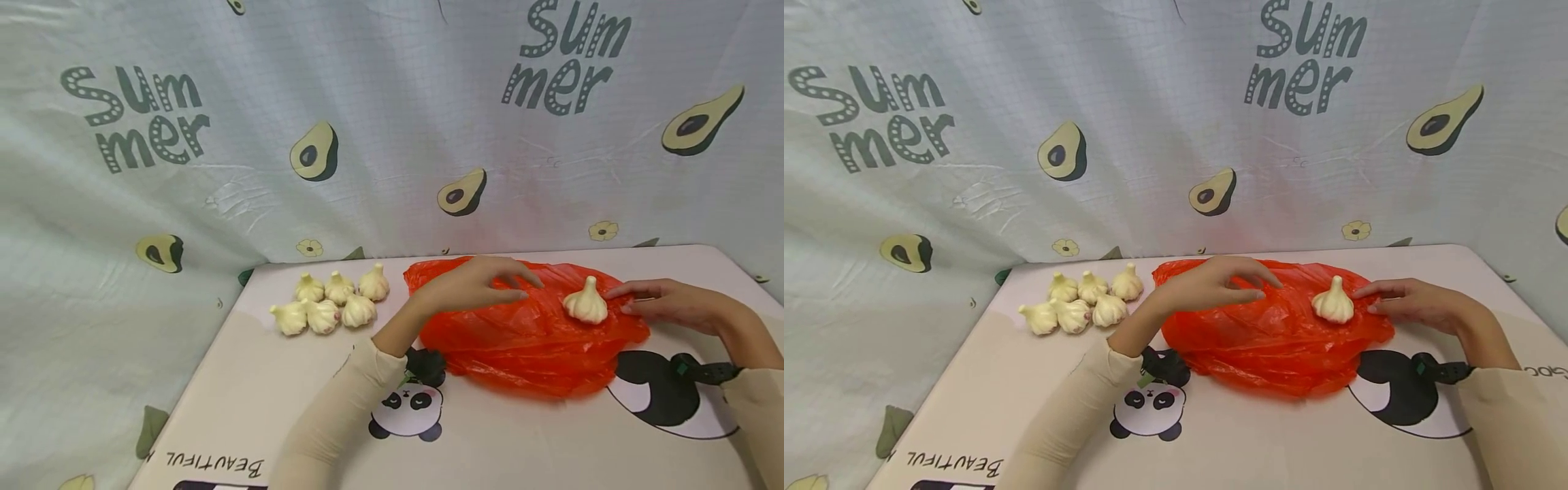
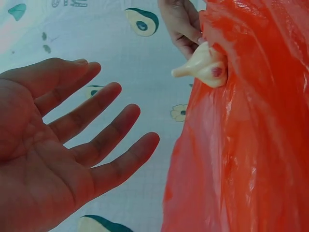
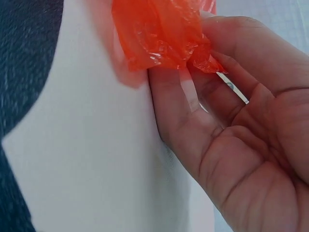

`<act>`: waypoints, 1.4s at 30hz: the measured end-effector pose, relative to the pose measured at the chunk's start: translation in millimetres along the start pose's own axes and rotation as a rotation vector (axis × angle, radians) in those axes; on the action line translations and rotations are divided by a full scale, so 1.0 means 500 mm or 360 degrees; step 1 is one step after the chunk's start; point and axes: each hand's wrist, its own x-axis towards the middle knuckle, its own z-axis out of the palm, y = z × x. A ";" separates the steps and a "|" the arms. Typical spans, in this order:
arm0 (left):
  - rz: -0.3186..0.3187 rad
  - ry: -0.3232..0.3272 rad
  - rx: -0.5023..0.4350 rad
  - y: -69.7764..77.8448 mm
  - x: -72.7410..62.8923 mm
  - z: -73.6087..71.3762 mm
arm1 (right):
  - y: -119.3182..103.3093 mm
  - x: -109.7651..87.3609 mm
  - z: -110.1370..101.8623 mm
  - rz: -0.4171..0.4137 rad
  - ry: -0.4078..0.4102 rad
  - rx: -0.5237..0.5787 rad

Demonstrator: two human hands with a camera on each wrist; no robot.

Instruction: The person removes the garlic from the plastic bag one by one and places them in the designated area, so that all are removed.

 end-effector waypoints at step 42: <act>-0.0559 -0.0462 -0.0212 -0.075 0.275 0.076 | 0.004 0.002 -0.012 -0.0001 -0.0098 0.0081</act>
